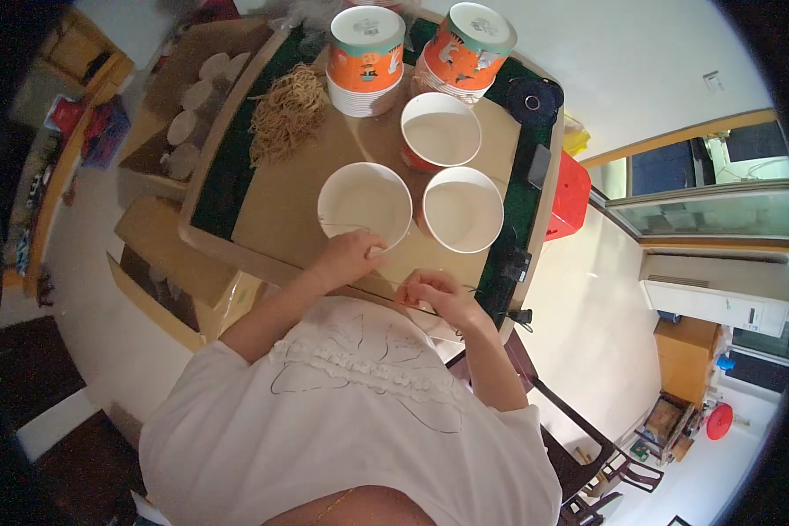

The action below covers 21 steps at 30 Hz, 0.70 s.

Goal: Portioning bundles of dried noodles into individual paper cups and organizing the containers.

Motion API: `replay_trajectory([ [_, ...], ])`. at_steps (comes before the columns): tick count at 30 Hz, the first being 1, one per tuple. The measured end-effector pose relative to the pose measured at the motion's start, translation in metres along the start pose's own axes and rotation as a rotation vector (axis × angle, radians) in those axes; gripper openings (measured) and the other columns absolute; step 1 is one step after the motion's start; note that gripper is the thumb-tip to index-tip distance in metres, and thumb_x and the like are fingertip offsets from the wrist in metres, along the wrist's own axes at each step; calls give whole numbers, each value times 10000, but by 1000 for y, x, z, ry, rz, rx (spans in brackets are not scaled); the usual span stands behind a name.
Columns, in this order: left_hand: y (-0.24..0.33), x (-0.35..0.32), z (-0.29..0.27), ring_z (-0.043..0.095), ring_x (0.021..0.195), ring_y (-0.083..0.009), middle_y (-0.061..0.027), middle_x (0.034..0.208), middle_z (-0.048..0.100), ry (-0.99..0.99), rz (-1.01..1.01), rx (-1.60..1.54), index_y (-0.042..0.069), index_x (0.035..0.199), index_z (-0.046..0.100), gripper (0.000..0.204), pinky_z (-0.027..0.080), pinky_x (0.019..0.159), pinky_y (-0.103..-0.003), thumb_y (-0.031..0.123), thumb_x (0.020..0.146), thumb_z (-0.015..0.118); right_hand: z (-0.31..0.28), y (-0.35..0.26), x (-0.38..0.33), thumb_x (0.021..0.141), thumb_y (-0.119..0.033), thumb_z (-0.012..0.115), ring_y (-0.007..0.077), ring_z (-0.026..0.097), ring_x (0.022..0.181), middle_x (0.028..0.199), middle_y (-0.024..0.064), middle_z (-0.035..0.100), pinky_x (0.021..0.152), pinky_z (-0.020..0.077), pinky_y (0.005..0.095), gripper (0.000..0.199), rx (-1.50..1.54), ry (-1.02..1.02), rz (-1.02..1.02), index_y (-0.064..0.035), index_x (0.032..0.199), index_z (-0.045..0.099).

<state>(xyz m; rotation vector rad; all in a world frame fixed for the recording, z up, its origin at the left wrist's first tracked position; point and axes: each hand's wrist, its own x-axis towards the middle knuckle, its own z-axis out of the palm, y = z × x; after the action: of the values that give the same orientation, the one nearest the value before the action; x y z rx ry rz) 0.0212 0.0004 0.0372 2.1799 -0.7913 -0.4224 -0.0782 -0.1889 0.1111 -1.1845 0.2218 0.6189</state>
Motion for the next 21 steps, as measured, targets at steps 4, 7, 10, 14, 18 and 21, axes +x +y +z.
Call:
replay_trajectory([
  [4,-13,3,10,597,756,-286,-91,853,597,-92,13,230,91,786,645,144,483,668,-384,227,772,601,-10,-7,-11,857,-91,518,145,506,792,923,92,574,745,403,271,145,-210,-45,-127,9,763,563],
  [7,-24,0,7,594,761,-300,-100,818,588,-95,10,277,84,754,635,126,486,660,-400,207,748,609,-9,-2,-7,867,-93,516,147,536,825,956,99,589,747,416,266,148,-183,-24,-295,12,783,578],
  [10,-20,-6,-4,594,707,-243,-78,794,592,-82,15,297,73,756,645,135,483,621,-374,190,793,589,-3,10,7,877,-93,515,139,559,828,938,91,609,736,430,252,142,-34,113,-291,7,831,606],
  [14,6,-11,-30,550,662,-158,-32,764,579,-73,-303,-772,36,868,635,218,469,595,-314,210,898,509,11,16,30,883,-108,537,108,556,727,819,59,609,668,447,231,149,-149,236,-191,-6,963,608],
  [18,18,-11,-33,562,728,-148,-46,847,597,-241,-280,-1744,5,1020,596,258,478,687,-278,215,935,473,35,27,54,885,-83,534,95,559,666,753,48,601,622,457,217,149,-94,132,-156,-2,995,594],
  [21,17,-10,-35,569,779,-155,-92,892,597,-65,-333,-1879,-18,1040,585,260,473,761,-278,192,929,481,40,23,53,900,-97,524,103,571,637,723,42,593,613,479,235,150,-42,170,-44,-2,988,599],
])
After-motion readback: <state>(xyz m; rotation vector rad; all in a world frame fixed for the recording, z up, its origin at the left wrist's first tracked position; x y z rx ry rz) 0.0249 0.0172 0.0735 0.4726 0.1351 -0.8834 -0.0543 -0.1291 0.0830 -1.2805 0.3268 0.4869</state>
